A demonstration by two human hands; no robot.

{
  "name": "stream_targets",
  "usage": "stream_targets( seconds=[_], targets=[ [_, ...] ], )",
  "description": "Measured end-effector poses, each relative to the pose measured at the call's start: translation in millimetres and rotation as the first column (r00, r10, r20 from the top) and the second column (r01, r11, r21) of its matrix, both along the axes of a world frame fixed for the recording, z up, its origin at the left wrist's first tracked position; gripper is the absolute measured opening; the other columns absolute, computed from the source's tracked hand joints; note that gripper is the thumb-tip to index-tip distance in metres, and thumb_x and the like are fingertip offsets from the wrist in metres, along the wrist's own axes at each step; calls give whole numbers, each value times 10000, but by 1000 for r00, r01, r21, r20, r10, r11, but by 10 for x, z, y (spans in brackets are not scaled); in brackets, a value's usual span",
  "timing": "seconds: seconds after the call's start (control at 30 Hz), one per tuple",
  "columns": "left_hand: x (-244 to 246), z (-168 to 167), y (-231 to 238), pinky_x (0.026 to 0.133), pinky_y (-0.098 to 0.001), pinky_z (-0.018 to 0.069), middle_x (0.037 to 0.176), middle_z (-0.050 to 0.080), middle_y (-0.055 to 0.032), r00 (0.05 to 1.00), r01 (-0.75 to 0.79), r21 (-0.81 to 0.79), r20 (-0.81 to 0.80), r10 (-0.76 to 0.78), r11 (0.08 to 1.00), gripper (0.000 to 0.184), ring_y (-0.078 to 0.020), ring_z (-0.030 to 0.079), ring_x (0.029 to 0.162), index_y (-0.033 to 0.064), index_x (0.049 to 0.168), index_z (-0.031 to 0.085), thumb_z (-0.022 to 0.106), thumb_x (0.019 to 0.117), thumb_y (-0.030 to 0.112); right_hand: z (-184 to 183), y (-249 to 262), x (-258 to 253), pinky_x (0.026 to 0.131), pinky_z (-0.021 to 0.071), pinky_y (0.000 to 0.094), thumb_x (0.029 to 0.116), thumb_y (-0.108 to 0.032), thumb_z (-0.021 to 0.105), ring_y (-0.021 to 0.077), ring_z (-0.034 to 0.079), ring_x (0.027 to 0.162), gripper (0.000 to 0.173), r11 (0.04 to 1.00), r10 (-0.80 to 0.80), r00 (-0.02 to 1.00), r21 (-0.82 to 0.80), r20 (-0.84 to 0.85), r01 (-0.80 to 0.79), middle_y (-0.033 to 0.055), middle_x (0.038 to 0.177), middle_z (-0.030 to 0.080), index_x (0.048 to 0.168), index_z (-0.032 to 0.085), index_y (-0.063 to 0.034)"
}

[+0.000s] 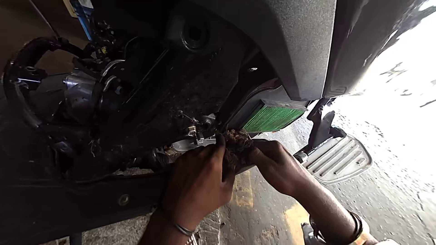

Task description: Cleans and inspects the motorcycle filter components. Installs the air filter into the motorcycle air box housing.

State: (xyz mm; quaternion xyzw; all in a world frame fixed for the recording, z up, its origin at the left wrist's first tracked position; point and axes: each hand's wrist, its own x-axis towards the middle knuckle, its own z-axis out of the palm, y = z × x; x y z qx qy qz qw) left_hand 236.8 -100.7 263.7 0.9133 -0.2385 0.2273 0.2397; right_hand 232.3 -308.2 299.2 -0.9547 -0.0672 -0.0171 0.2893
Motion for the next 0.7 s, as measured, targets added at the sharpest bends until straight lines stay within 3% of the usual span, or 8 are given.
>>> stream_targets(
  seconds=[0.1,0.2,0.27,0.37,0.43,0.53,0.6,0.7],
  targets=[
    [-7,-7,-11,594,-420,561,825,736,-32,1000,-7,-5,-24,7,1000,628,-205,696,701,69,1364,658,612,868,451,-136,-242,40,647,501,513,1043,-423,382,158,652,742,464,973,-228,972,-44,-62,226,-30,743,662,817,727,-211],
    [5,-4,-67,491,-408,498,690,690,-15,997,-80,-70,-10,80,994,637,-191,639,572,92,1286,723,502,938,578,-302,-379,40,575,431,463,1067,-348,394,161,564,606,466,914,-403,915,58,5,402,-11,632,582,749,681,-164],
    [7,16,-90,442,-415,452,595,631,-11,994,-104,-103,-44,100,989,628,-194,591,496,123,1220,763,443,974,604,-284,-322,-19,537,440,462,1090,-352,403,180,558,567,459,912,-404,914,88,35,400,19,631,585,810,696,-136],
    [10,29,-76,444,-425,448,606,642,-20,991,-121,-81,-70,116,989,594,-201,596,505,145,1261,750,454,988,582,-254,-242,-77,451,413,373,1062,-293,511,137,524,488,346,923,-373,915,157,153,350,4,602,582,813,695,-138],
    [15,51,-70,463,-446,466,643,679,-29,986,-142,-65,-101,135,988,556,-210,626,531,175,1276,745,482,983,567,-283,-235,-105,527,506,329,984,-219,603,75,616,596,191,930,-359,882,192,306,313,-34,742,688,871,744,-156],
    [0,52,-77,468,-452,478,661,683,-42,988,-135,-13,-77,134,991,539,-232,634,541,156,1308,722,473,999,520,-335,-133,-80,681,601,273,884,-195,679,19,694,791,113,947,-289,860,255,420,193,-57,913,746,895,790,-175],
    [-17,43,-80,463,-453,473,669,679,-44,992,-120,7,-35,120,993,520,-239,630,545,137,1270,739,467,1005,493,-270,53,-111,634,576,300,886,-156,720,37,680,743,117,951,-244,890,277,386,141,-56,916,758,950,811,-188],
    [-14,40,-95,471,-462,474,670,669,-42,994,-109,-3,11,110,994,457,-236,644,570,125,1029,792,477,991,454,-202,283,-88,603,552,473,878,-223,781,131,698,714,56,949,-255,910,267,328,169,-39,849,756,921,812,-237]
  ],
)
